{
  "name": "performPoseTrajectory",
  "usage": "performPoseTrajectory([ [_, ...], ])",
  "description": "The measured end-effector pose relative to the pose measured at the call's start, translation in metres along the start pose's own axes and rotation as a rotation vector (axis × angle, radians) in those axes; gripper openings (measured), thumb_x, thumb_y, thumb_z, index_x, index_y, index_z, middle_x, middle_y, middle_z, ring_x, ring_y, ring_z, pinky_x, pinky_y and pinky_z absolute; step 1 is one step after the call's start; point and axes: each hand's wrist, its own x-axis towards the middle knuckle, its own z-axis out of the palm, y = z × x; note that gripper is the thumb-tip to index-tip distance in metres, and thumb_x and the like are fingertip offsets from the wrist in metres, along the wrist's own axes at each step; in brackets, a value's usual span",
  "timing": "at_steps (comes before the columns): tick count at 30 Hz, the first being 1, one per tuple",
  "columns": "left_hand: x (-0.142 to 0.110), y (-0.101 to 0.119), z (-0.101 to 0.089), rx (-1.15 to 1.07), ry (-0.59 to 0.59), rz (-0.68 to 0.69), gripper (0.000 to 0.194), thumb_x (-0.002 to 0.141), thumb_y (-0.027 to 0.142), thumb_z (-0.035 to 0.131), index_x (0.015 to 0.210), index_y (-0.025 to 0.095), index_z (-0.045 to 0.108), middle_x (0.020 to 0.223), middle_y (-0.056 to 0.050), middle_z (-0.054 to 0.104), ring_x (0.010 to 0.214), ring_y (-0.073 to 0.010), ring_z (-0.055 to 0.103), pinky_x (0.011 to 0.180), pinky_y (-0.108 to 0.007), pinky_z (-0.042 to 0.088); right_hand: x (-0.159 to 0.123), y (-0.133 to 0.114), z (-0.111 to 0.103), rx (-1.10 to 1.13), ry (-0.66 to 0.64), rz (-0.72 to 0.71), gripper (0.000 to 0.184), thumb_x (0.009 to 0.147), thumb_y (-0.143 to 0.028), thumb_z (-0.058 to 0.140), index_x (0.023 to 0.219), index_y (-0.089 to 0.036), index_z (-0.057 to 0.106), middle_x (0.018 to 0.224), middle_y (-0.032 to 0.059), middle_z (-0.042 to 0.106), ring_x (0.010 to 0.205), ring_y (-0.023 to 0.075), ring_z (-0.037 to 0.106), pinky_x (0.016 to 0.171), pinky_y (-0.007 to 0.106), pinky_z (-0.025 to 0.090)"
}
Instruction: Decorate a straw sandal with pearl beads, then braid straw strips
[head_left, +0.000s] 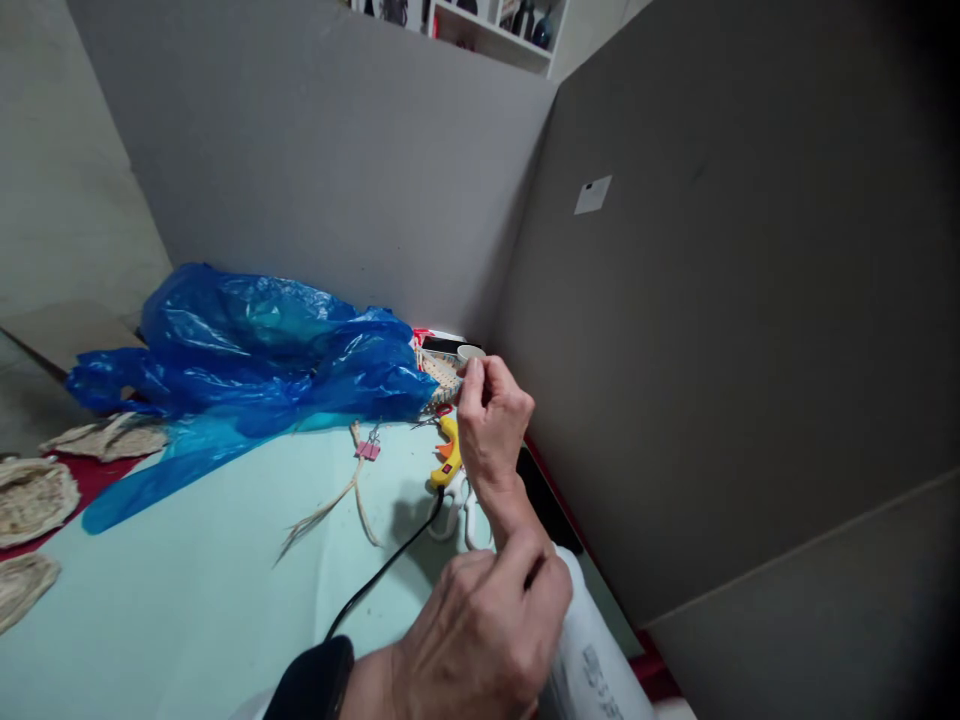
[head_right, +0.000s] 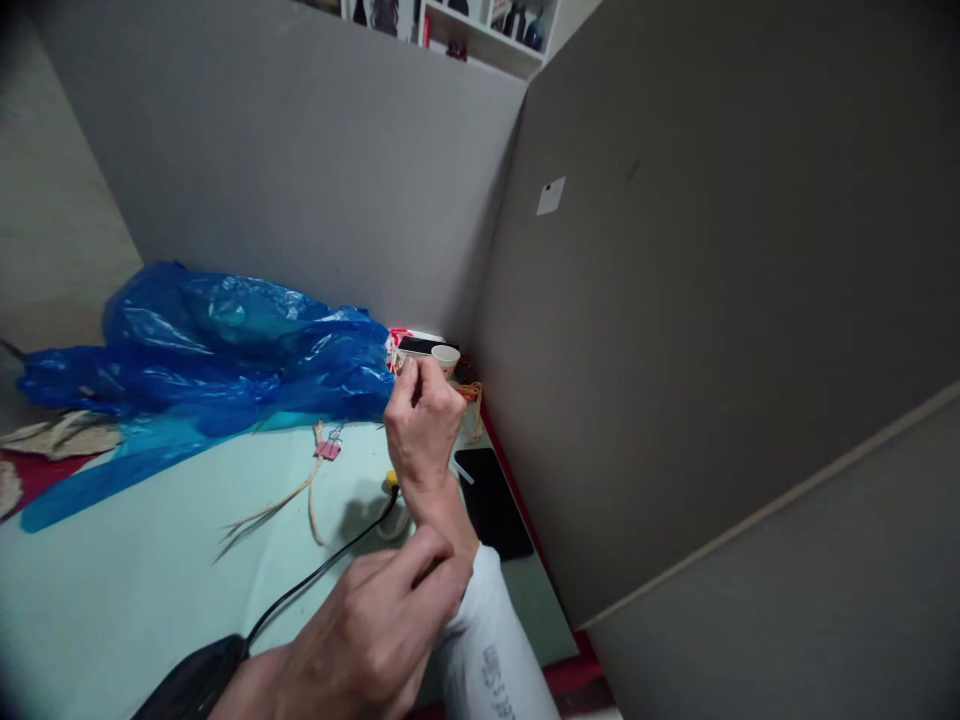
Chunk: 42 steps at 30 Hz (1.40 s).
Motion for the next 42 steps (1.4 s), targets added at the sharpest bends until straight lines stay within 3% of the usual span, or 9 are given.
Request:
performPoseTrajectory([
  [5, 0.002, -0.005, -0.002, 0.009, -0.267, -0.172, 0.026, 0.087, 0.003, 0.039, 0.091, 0.02, 0.059, 0.082, -0.006, 0.064, 0.056, -0.023, 0.063, 0.045, -0.035, 0.049, -0.009, 0.007, 0.012, -0.568, -0.383, -0.33, 0.033, 0.104, -0.026, 0.033, 0.084, -0.017, 0.058, 0.071, 0.004, 0.066, 0.06, 0.0147, 0.057, 0.054, 0.03, 0.023],
  [15, 0.012, -0.02, -0.007, -0.016, -0.321, -0.339, 0.014, 0.091, 0.016, 0.047, 0.101, 0.02, 0.056, 0.098, -0.007, 0.065, 0.08, -0.0252, 0.068, 0.067, -0.039, 0.061, -0.024, 0.013, 0.035, -0.359, -0.72, -0.488, 0.016, 0.085, -0.005, 0.051, 0.077, -0.018, 0.058, 0.072, 0.007, 0.067, 0.065, 0.0187, 0.057, 0.058, 0.033, 0.026],
  [19, 0.008, -0.046, -0.006, 0.056, -0.277, -0.363, 0.014, 0.092, 0.017, 0.046, 0.105, 0.018, 0.052, 0.1, -0.009, 0.063, 0.078, -0.0246, 0.068, 0.067, -0.039, 0.062, -0.016, 0.018, 0.044, -0.159, -0.646, -0.297, 0.016, 0.077, -0.007, 0.059, 0.067, -0.02, 0.055, 0.061, 0.0027, 0.06, 0.056, 0.0159, 0.049, 0.058, 0.031, 0.028],
  [25, -0.006, -0.084, -0.024, 0.128, -0.241, -0.289, 0.019, 0.094, 0.009, 0.041, 0.106, 0.018, 0.052, 0.104, -0.009, 0.06, 0.074, -0.0204, 0.064, 0.063, -0.033, 0.059, 0.024, 0.013, 0.053, 0.318, -0.331, 0.213, 0.027, 0.086, -0.033, 0.052, 0.063, -0.02, 0.051, 0.054, -0.0023, 0.048, 0.048, 0.0116, 0.036, 0.048, 0.025, 0.027],
  [29, -0.011, -0.076, -0.028, 0.105, -0.249, -0.199, 0.021, 0.088, 0.008, 0.053, 0.103, 0.021, 0.056, 0.096, -0.005, 0.064, 0.068, -0.0187, 0.065, 0.055, -0.028, 0.056, 0.043, -0.003, 0.058, 0.764, -0.322, 0.482, 0.026, 0.076, -0.042, 0.058, 0.066, -0.02, 0.049, 0.054, -0.0093, 0.037, 0.042, 0.0061, 0.02, 0.04, 0.02, 0.022],
  [32, -0.017, -0.07, -0.027, 0.104, -0.174, -0.314, 0.021, 0.086, 0.007, 0.055, 0.101, 0.021, 0.057, 0.097, -0.005, 0.065, 0.066, -0.018, 0.067, 0.056, -0.028, 0.056, 0.04, -0.016, 0.058, 0.983, -0.354, 0.618, 0.023, 0.069, -0.036, 0.065, 0.067, -0.019, 0.049, 0.054, -0.0116, 0.032, 0.041, 0.004, 0.016, 0.037, 0.016, 0.02],
  [35, -0.027, -0.072, -0.027, 0.074, -0.13, -0.376, 0.016, 0.087, 0.012, 0.061, 0.098, 0.022, 0.056, 0.093, -0.003, 0.066, 0.071, -0.019, 0.071, 0.061, -0.027, 0.057, 0.033, -0.022, 0.058, 1.108, -0.403, 0.716, 0.022, 0.067, -0.029, 0.07, 0.066, -0.018, 0.051, 0.053, -0.0114, 0.033, 0.041, 0.0034, 0.018, 0.036, 0.014, 0.02],
  [39, -0.038, -0.072, -0.02, -0.114, -0.127, -0.435, 0.036, 0.08, 0.015, 0.073, 0.107, 0.025, 0.052, 0.092, 0.002, 0.07, 0.063, -0.0121, 0.069, 0.058, -0.017, 0.055, 0.039, -0.025, 0.063, 1.183, -0.375, 0.796, 0.02, 0.072, -0.026, 0.07, 0.069, -0.018, 0.051, 0.052, -0.0126, 0.032, 0.04, 0.0029, 0.016, 0.034, 0.013, 0.018],
  [42, -0.04, -0.07, -0.016, -0.179, -0.094, -0.396, 0.022, 0.084, 0.011, 0.066, 0.097, 0.025, 0.055, 0.09, 0.0, 0.071, 0.075, -0.0156, 0.071, 0.067, -0.02, 0.057, 0.048, -0.031, 0.071, 1.175, -0.29, 0.836, 0.022, 0.076, -0.022, 0.066, 0.068, -0.019, 0.045, 0.052, -0.0131, 0.031, 0.04, 0.0034, 0.016, 0.036, 0.012, 0.017],
])
